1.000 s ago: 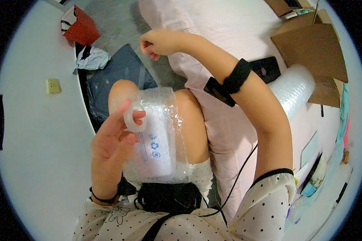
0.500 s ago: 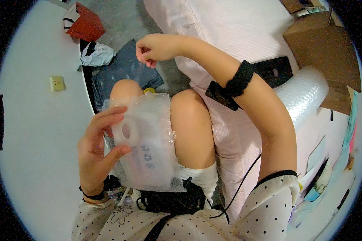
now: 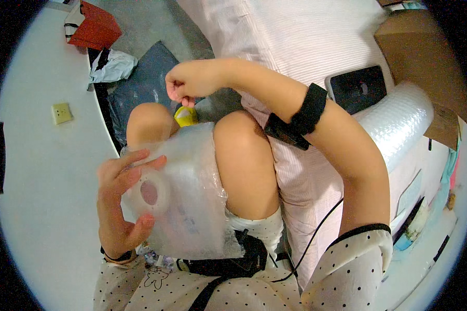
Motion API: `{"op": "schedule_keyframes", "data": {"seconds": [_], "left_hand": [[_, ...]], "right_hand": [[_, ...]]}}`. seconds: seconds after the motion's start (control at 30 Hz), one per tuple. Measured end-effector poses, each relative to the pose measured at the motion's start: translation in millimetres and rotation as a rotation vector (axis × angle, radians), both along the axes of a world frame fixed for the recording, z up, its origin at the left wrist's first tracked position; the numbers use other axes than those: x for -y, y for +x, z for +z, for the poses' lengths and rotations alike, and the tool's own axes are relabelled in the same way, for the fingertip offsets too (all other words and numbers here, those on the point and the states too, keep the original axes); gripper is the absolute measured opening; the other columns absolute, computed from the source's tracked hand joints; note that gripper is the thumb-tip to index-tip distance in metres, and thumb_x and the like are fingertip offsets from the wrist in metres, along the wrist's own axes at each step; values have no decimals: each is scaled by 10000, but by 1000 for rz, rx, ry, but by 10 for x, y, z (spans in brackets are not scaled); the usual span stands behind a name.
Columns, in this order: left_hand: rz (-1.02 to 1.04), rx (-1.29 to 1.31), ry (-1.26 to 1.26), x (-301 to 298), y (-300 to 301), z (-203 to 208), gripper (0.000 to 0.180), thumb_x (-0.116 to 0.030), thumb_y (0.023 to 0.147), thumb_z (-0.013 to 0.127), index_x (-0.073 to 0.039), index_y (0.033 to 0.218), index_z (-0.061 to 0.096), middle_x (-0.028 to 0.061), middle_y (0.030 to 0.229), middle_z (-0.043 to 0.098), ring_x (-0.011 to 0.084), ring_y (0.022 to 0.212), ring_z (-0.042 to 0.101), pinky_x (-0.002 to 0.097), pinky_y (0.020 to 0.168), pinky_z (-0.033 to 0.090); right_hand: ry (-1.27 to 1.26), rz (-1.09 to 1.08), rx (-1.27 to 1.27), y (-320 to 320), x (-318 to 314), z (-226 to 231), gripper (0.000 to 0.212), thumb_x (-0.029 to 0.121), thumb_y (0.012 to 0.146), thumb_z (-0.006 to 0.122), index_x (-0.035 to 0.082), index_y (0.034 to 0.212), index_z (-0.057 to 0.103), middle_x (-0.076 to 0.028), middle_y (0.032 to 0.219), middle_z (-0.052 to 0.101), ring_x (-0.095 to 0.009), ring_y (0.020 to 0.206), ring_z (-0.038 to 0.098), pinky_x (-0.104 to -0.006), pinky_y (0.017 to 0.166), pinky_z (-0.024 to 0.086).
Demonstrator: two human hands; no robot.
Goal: The person wraps an object in bubble wrap by hand and secures it with tape and scissors.
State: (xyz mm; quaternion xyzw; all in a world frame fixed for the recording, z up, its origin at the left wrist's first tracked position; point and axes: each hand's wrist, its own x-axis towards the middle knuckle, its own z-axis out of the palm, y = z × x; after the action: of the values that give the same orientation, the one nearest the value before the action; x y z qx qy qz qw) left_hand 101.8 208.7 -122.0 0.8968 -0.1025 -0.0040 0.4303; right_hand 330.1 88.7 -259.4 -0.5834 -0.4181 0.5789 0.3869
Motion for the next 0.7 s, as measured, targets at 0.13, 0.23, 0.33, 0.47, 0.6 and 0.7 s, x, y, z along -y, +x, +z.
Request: {"op": "schedule_keyframes", "data": {"seconds": [0.13, 0.23, 0.33, 0.47, 0.6, 0.7], "left_hand": [[-35, -54, -135, 16, -30, -79, 641, -257, 726, 730, -93, 1259, 415, 210, 1211, 574, 399, 1088, 550, 517, 898, 396], [-32, 6, -200, 32, -74, -152, 658, -276, 716, 744, -86, 1257, 420, 247, 1199, 564, 417, 1054, 565, 538, 874, 424], [-65, -23, -189, 10, -79, -126, 629, -297, 709, 756, -100, 1222, 450, 261, 1168, 575, 418, 1022, 583, 526, 841, 454], [-29, -3, -165, 9, -135, -153, 598, -421, 766, 670, -150, 1231, 411, 244, 1100, 606, 397, 959, 612, 510, 801, 473], [8, -23, -122, 6, -198, -173, 703, -602, 795, 580, -209, 1308, 305, 223, 1023, 628, 403, 898, 625, 549, 776, 456], [34, 23, -152, -16, -217, -248, 608, -567, 818, 571, -178, 1224, 343, 238, 993, 630, 398, 863, 634, 552, 747, 463]], "right_hand": [[-23, 50, 20, -173, 19, -15, 91, 70, 925, 486, 5, 868, 515, -58, 745, 570, -125, 659, 567, -273, 626, 486], [-25, 54, -13, -280, 45, -55, 102, 91, 921, 505, 1, 876, 519, -67, 743, 580, -131, 658, 574, -280, 623, 478], [-54, 78, -41, -362, 40, -62, 102, 94, 912, 517, -1, 880, 532, -65, 739, 587, -141, 661, 566, -287, 631, 470], [-65, 134, -4, -395, -15, -27, 95, 96, 886, 541, 2, 874, 541, -69, 743, 588, -156, 661, 558, -303, 629, 460], [75, 157, 70, -468, -21, -117, 125, 123, 856, 583, 3, 865, 548, -74, 750, 583, -183, 682, 551, -332, 634, 453], [138, 111, 168, -585, -3, -220, 164, 160, 866, 601, 4, 857, 550, -71, 754, 582, -196, 700, 548, -342, 640, 449]]}}
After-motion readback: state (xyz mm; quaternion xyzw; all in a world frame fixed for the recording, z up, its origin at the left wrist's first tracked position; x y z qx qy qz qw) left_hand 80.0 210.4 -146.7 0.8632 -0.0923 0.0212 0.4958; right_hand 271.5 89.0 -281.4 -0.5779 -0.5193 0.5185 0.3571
